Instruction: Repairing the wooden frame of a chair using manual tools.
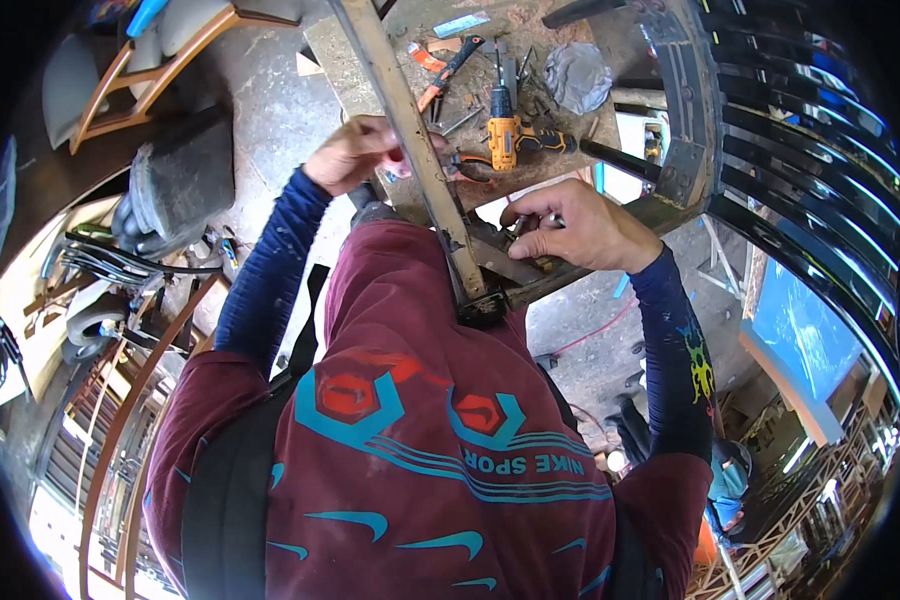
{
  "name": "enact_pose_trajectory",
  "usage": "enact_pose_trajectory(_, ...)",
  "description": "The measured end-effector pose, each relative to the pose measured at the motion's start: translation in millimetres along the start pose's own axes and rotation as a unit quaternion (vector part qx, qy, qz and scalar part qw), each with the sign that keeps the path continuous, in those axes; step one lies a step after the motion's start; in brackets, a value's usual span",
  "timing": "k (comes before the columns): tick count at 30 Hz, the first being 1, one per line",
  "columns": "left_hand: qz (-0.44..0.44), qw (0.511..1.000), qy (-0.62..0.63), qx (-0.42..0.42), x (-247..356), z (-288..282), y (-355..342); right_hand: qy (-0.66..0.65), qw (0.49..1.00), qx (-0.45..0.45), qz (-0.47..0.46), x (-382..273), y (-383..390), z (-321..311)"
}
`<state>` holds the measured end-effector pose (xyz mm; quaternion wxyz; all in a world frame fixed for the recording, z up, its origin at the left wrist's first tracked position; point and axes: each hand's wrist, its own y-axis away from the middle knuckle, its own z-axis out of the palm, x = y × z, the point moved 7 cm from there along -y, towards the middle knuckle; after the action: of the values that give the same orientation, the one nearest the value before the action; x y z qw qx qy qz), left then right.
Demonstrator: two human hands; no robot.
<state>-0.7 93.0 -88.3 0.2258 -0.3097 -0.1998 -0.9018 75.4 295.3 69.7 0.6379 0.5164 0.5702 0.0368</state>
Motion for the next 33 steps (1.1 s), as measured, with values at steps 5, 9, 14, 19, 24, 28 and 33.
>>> enact_pose_trajectory(5,0.016,0.996,-0.049,0.078,32,-28,46,-0.038,0.998,-0.031,-0.032,12,-15,1)
enact_pose_trajectory(9,0.034,0.986,-0.031,0.162,33,-29,68,0.039,0.993,-0.104,-0.045,0,-14,1)
enact_pose_trajectory(14,0.044,0.972,-0.12,0.198,23,-16,93,0.169,0.972,-0.093,-0.136,-10,-17,-5)
enact_pose_trajectory(19,0.124,0.937,-0.081,0.317,-9,19,126,0.151,0.944,-0.161,-0.245,-10,-23,8)
enact_pose_trajectory(24,0.204,0.882,-0.009,0.425,-55,80,132,0.113,0.938,-0.065,-0.321,-9,-33,-21)
enact_pose_trajectory(28,0.201,0.867,0.042,0.454,-103,105,141,0.164,0.952,0.002,-0.26,-10,-48,-64)
enact_pose_trajectory(33,0.179,0.819,0.11,0.535,-138,78,152,0.343,0.92,0.031,-0.186,-12,-118,-90)
